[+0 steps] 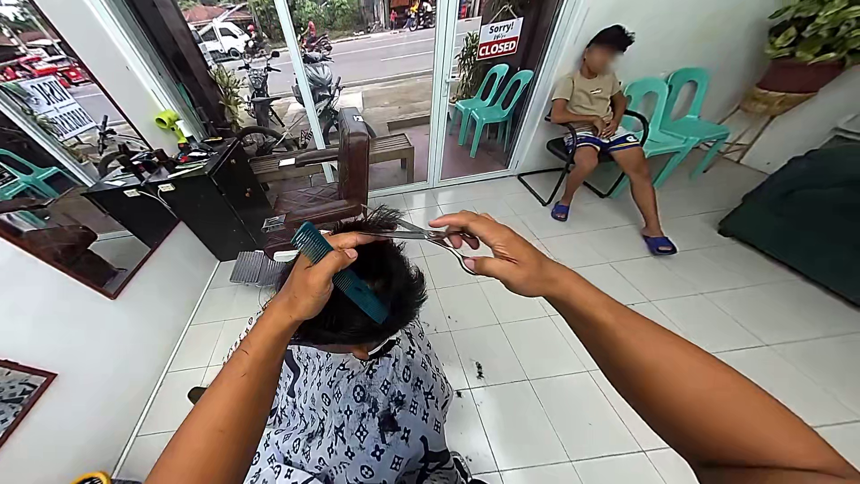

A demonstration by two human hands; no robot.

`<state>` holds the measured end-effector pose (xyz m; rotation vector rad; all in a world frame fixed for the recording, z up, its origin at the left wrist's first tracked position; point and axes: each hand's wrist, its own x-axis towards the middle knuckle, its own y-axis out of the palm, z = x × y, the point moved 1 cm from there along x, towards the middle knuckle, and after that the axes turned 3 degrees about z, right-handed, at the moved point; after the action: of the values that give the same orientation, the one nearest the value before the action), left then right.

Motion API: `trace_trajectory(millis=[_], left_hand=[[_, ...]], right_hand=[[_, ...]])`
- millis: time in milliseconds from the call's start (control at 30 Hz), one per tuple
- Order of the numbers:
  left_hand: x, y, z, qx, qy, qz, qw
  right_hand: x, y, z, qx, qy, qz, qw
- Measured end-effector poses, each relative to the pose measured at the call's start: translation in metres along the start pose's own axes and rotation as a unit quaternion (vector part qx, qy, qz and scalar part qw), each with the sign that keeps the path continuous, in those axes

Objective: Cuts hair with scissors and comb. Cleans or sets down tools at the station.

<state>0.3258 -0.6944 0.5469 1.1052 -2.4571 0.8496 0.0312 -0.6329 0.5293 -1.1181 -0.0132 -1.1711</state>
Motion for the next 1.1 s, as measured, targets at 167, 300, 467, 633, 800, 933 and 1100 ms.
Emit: trace_trajectory(millis=[167,300,467,633,800,933,1100], left_hand=[[0.002,-0.002,0.000,-0.022,0.006,0.035,0.999],[0.004,-0.005,0.002,-0.013,0.024,0.033,0.999],[0.003,-0.005,0.003,-0.021,0.028,0.031,0.999],[0.002,-0.004,0.001,-0.010,0.028,0.050,0.998],[0.005,-0.006,-0.001,0.005,0.053,0.062,0.997],[0.005,-0.006,-0.006,0.005,0.026,0.041,0.999],[0.010,0.002,-0.023,-0.096,-0.128,-0.028,0.987]], right_hand=[[0.019,-0.010,0.004,-0.056,-0.012,0.010,0.998],[0.000,-0.032,-0.002,-0.019,0.039,-0.022,0.999],[0.001,-0.029,0.002,0.018,0.028,0.024,0.999],[0.048,-0.022,0.020,0.018,-0.010,0.092,0.996],[0.043,-0.051,0.027,-0.056,-0.007,0.064,0.996],[0.002,-0.053,0.011,0.072,0.076,-0.113,0.988],[0.005,0.045,0.035,0.226,0.213,-0.205,0.928]])
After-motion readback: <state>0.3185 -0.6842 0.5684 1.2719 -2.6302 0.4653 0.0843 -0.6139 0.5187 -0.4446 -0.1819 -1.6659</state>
